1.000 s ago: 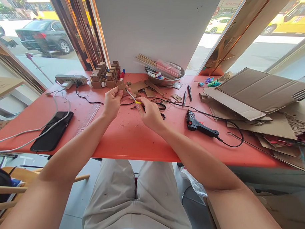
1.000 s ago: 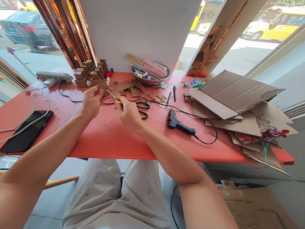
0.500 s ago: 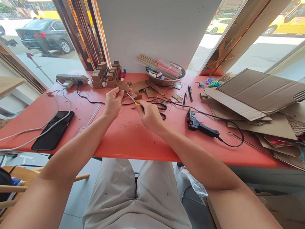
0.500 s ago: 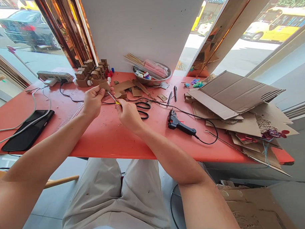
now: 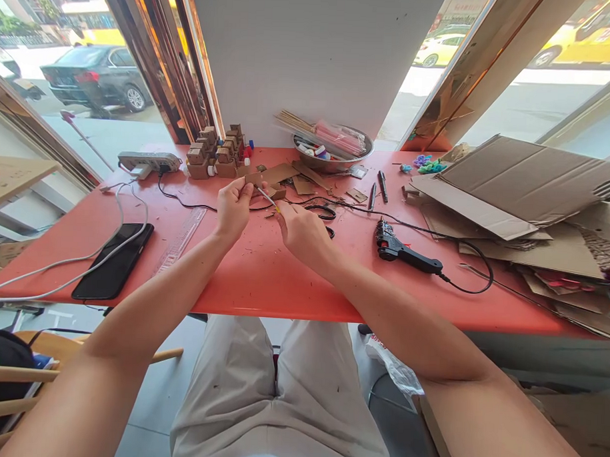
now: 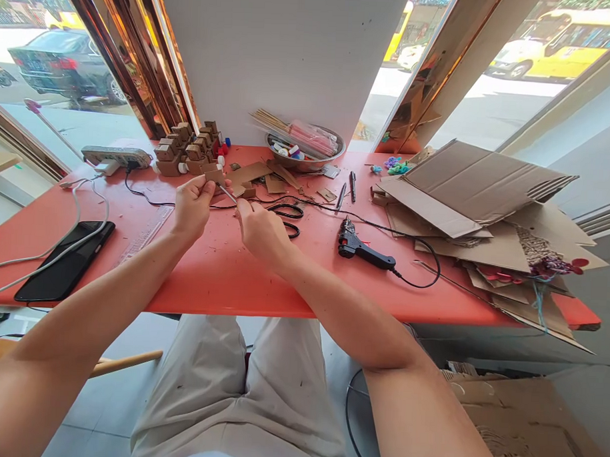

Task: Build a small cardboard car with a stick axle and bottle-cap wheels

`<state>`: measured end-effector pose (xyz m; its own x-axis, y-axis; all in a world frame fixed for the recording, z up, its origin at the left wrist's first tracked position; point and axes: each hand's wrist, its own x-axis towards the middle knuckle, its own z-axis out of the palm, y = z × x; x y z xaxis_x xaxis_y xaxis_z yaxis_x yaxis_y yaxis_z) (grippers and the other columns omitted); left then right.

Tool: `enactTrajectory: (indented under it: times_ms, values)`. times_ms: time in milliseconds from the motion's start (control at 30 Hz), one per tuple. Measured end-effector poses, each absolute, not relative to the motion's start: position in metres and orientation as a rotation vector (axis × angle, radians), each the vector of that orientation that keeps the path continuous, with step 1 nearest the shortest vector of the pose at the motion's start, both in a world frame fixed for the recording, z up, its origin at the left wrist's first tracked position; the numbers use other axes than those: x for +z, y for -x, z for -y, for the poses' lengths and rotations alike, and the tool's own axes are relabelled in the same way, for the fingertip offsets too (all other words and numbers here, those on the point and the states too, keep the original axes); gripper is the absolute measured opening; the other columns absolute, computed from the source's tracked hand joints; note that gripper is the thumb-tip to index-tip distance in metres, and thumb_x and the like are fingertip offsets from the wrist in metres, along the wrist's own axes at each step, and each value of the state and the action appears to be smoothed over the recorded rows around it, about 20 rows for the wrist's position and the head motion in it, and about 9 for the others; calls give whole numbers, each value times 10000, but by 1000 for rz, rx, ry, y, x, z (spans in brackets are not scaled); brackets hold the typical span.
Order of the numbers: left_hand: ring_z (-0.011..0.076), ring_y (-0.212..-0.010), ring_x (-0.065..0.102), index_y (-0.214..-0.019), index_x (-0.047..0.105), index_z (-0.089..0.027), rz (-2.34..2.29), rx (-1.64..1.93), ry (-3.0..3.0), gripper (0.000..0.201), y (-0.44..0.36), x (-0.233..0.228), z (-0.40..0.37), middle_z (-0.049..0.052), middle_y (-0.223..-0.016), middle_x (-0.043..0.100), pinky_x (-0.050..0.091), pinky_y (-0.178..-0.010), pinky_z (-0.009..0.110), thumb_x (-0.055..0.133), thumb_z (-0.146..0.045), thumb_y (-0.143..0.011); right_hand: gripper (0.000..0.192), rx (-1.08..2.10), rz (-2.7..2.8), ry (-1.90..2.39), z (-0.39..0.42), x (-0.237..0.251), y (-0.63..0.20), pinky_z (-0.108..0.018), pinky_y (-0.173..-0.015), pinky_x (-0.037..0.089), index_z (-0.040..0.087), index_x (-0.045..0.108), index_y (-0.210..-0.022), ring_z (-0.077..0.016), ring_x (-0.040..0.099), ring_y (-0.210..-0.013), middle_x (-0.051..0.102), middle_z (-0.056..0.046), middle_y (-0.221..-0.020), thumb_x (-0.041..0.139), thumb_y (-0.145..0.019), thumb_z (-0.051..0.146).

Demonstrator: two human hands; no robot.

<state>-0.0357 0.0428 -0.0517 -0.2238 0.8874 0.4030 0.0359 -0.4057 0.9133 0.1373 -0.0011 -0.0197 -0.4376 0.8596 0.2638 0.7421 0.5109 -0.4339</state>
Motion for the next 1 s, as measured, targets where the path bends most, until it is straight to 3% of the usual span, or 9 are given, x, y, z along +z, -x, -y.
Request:
enactTrajectory:
  times_ms: [133,233,400,467,533,667,767,900,1000]
  values:
    - [238,-949,828,-935,780,-198,-1151,1756,-1398,153,34,-52,-42,57,-893,831,691,-874,363,674,-308,-926,246,545,2168,1186,-1,-21,-134,-331,-760,484,161,731,-1071,-277,714,-863,774,-144,-968,498,-1030,230]
    - [249,-982,827,-930,776,-213,-1152,1774,-1444,189,36,-52,-41,54,-921,833,690,-869,353,716,-392,-927,191,992,1876,1018,-5,-22,-130,-271,-625,458,201,666,-884,-174,588,-637,624,-18,-713,561,-1017,288]
    - [273,-1072,814,-1016,788,-218,-1182,1787,-1514,236,40,-51,-41,60,-997,838,683,-910,366,709,-425,-936,190,1737,1500,924,-9,-17,-131,-182,-422,292,216,602,-946,-66,267,-413,475,70,-669,501,-1053,336]
    - [276,-1084,811,-1053,790,-212,-1188,1781,-1530,247,40,-51,-41,66,-1018,839,684,-910,367,697,-410,-940,237,1567,1657,1011,-9,-16,-133,-192,-427,329,210,629,-993,-79,302,-415,512,47,-685,426,-1071,305]
    - [270,-1072,813,-1035,790,-210,-1182,1772,-1530,229,39,-51,-41,67,-1012,839,687,-899,360,692,-394,-941,265,1237,1843,1104,-6,-17,-134,-239,-497,439,198,674,-1042,-129,482,-497,610,-16,-749,430,-1071,297]
    - [267,-1093,807,-937,774,-208,-1176,1764,-1498,193,36,-51,-39,70,-985,829,683,-930,366,689,-380,-955,245,646,2075,1270,1,-17,-133,-335,-771,546,156,715,-1180,-278,721,-902,741,-182,-1104,540,-1017,210]
    - [274,-1136,795,-973,773,-203,-1170,1788,-1479,179,34,-49,-37,80,-1004,815,671,-969,375,700,-365,-962,226,801,2028,1246,1,-11,-132,-296,-692,522,147,713,-1136,-213,671,-758,708,-132,-978,515,-1037,193]
    - [252,-1136,790,-1016,782,-209,-1153,1834,-1500,154,36,-47,-35,70,-1018,803,654,-991,348,709,-337,-971,363,1329,1918,1022,-8,-6,-134,-196,-449,354,182,675,-1071,-78,318,-429,494,42,-706,334,-1116,298]
    - [249,-1130,789,-1019,791,-211,-1164,1816,-1521,158,37,-49,-37,61,-1007,810,660,-978,342,690,-324,-974,339,1213,1974,1015,-9,-11,-136,-208,-477,406,178,683,-1075,-97,407,-461,532,19,-723,366,-1102,293]
